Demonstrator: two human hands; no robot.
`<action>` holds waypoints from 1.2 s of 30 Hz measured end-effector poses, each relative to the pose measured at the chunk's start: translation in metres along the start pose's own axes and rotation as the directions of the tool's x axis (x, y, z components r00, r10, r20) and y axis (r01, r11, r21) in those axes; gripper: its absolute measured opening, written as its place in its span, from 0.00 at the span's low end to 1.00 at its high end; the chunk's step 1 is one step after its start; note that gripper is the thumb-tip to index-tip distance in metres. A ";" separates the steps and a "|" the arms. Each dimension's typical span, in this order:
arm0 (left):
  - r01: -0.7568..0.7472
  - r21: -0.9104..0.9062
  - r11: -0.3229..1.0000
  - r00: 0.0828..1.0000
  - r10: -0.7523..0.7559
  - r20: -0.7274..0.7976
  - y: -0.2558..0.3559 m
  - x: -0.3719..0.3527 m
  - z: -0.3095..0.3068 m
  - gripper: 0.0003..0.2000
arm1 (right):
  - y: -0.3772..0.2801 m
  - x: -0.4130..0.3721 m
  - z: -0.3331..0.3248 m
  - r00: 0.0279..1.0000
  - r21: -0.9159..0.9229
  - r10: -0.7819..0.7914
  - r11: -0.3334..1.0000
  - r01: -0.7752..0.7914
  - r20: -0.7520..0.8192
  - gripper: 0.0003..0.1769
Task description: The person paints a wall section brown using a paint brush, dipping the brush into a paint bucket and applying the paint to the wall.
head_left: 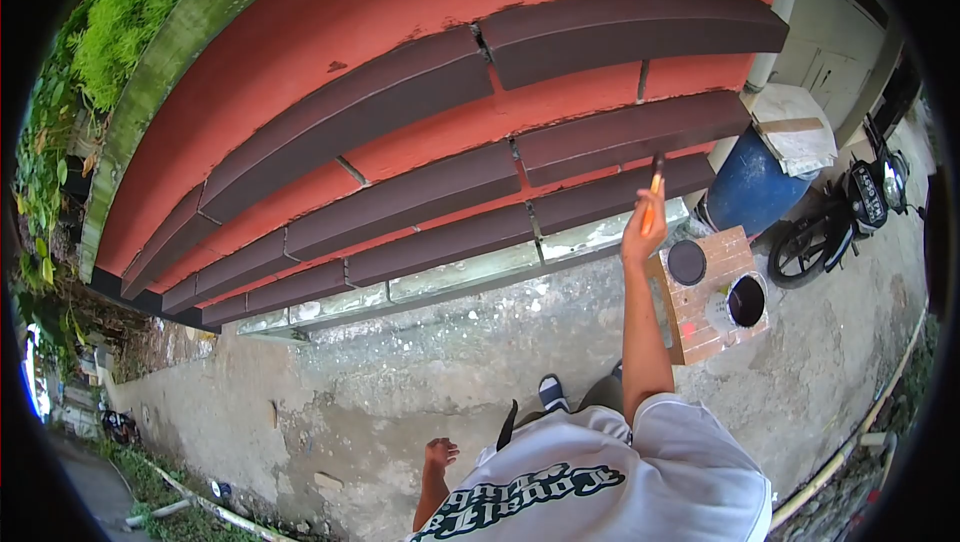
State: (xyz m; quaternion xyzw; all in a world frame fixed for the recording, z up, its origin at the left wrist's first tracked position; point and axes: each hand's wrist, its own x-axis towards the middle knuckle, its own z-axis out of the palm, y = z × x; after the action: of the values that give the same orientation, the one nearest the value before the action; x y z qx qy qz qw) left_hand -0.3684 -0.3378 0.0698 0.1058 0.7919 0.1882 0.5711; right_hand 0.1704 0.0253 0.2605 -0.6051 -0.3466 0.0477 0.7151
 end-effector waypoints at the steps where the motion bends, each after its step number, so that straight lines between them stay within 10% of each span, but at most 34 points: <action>1: 0.022 -0.008 1.000 1.000 -0.022 0.005 -0.008 0.001 -0.002 0.12 | 0.003 0.008 -0.002 0.999 -0.004 -0.029 1.000 0.029 -0.018 0.08; 6: -0.354 0.354 0.866 0.917 0.247 0.313 -0.054 0.042 -0.009 0.13 | -0.027 -0.012 0.026 0.960 0.023 -0.238 0.971 0.238 0.147 0.08; 13: -0.002 0.115 0.993 0.993 -0.012 0.120 0.018 0.018 0.077 0.14 | -0.039 -0.048 0.015 0.733 0.299 -0.311 0.942 0.152 0.605 0.08; 24: -0.038 0.158 0.987 0.995 0.022 0.101 0.077 -0.026 0.203 0.12 | 0.065 0.176 -0.124 0.942 -0.074 -0.321 0.942 0.328 0.096 0.07; 27: -0.329 0.380 0.864 0.933 0.235 0.274 0.049 -0.001 0.210 0.13 | 0.096 0.229 -0.157 0.997 -0.087 -0.067 0.994 0.063 -0.046 0.07; 33: -0.413 0.480 0.774 0.904 0.285 0.318 0.046 -0.005 0.251 0.12 | 0.102 0.248 -0.150 0.997 0.029 0.078 0.997 -0.078 -0.003 0.08; 36: -0.631 0.457 0.627 0.765 0.406 0.500 0.045 0.017 0.268 0.11 | 0.072 0.179 -0.121 0.972 0.071 -0.200 0.979 0.193 0.125 0.05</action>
State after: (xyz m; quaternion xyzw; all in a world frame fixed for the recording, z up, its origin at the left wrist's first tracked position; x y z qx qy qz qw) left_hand -0.1229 -0.2430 -0.0002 0.5401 0.6276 0.0639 0.5571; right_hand 0.3980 0.0311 0.2712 -0.5424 -0.4496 0.0265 0.7092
